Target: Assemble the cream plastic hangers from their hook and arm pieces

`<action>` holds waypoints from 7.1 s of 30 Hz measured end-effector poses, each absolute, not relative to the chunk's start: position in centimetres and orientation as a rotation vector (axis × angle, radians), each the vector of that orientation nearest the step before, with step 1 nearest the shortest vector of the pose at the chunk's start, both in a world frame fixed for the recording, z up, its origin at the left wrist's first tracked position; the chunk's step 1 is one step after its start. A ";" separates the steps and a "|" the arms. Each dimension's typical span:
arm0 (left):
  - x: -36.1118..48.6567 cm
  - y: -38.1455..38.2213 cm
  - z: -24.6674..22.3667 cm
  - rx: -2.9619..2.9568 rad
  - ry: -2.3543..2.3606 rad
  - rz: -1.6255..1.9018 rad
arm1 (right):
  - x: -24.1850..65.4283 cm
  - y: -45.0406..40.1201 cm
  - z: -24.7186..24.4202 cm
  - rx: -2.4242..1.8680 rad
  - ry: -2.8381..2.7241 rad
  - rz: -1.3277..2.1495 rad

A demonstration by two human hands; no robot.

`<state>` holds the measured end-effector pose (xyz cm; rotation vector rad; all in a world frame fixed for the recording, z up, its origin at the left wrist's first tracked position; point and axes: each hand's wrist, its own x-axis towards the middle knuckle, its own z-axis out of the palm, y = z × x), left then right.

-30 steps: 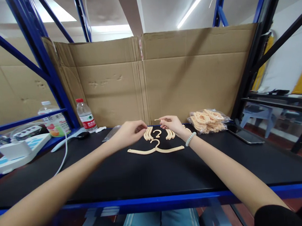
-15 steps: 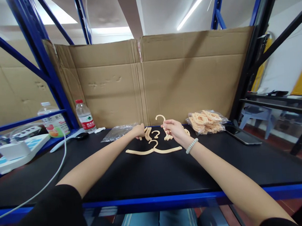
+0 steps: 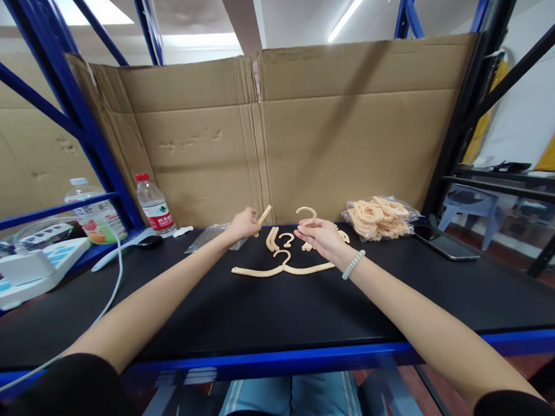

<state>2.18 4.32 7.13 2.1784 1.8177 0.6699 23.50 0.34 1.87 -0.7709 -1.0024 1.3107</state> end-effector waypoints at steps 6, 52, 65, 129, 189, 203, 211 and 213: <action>0.8 -0.6 4.7 1.936 1.350 1.138 | 21.7 -1.3 1.8 -0.785 -1.174 1.427; 1.5 -4.8 0.0 1.487 0.833 1.430 | 18.4 -4.7 1.5 -0.837 -1.261 1.493; 1.8 -5.4 0.5 1.449 0.865 1.266 | 18.8 -4.7 1.9 -0.836 -1.500 1.351; 1.9 -5.9 1.3 1.175 0.790 1.013 | 20.2 -4.4 1.2 -0.555 -1.062 1.522; 1.7 -5.3 1.5 1.189 0.827 1.122 | 19.0 -5.2 1.2 -0.772 -1.395 1.308; -0.9 -3.3 3.4 1.177 0.893 0.953 | 28.1 -2.5 5.4 -0.955 -2.111 1.170; -5.1 -0.9 5.9 1.711 0.801 0.635 | 28.9 -2.0 5.1 -1.043 -2.528 0.966; -5.5 -0.8 6.3 1.958 0.803 0.521 | 28.9 -1.9 4.9 -1.075 -2.571 0.998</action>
